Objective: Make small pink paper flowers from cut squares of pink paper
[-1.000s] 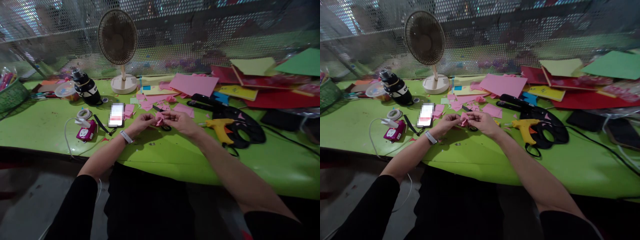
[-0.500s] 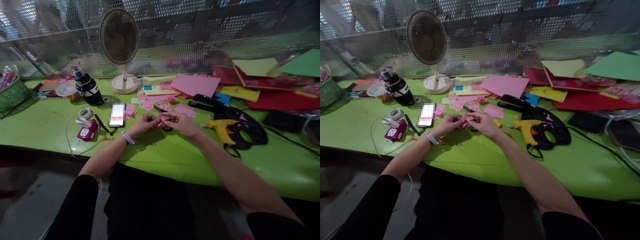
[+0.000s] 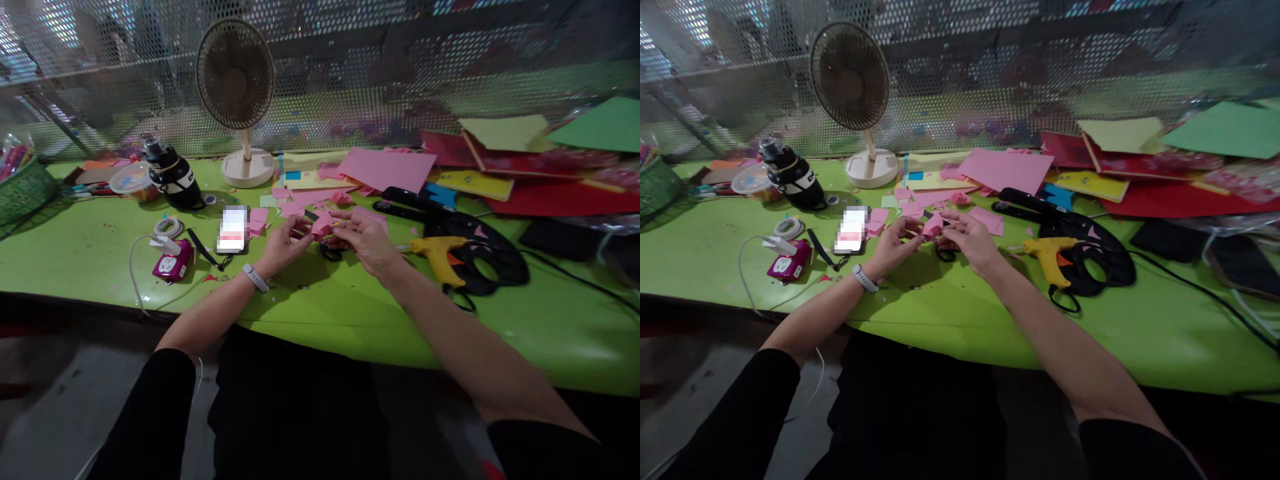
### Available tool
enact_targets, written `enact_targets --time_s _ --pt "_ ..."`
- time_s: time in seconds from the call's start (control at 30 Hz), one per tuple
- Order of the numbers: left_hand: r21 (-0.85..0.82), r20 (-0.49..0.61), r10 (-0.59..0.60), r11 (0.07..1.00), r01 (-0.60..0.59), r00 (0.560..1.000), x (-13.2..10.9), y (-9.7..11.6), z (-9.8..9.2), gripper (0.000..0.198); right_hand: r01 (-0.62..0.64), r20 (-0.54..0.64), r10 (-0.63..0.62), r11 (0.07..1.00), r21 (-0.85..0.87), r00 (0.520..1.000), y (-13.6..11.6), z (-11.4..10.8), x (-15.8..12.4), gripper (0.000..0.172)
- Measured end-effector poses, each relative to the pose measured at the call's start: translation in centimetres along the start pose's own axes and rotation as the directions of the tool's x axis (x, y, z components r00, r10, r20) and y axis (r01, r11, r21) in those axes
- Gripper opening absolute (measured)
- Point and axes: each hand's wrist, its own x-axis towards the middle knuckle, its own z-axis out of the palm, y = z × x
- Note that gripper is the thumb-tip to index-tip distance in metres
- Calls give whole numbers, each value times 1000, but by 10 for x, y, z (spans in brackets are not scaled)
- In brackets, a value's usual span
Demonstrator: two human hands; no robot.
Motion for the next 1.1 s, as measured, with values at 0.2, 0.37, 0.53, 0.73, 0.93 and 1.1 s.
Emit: enact_targets --time_s 0.2,0.37,0.53,0.73,0.93,1.1 --pt "-27 13 44 999 -44 999 2 -5 -2 16 128 37 -123 972 -196 992 -2 7 -10 61" --pt "-24 34 84 996 -83 996 3 -10 -3 13 332 39 -353 831 -447 935 -6 9 -16 31" --pt "2 37 121 993 -121 992 4 -11 -3 11 352 52 -372 812 -466 927 -3 11 -16 19" --pt "-11 -23 104 994 -105 994 3 -9 -3 7 330 26 -350 854 -401 936 4 14 -17 24" --pt "-147 -48 -61 988 53 997 1 -5 -2 20 263 16 -273 910 -321 962 4 16 -16 20" --pt "-55 -3 -4 998 4 1000 0 -2 -3 13 274 75 -267 876 -396 961 5 12 -11 19"
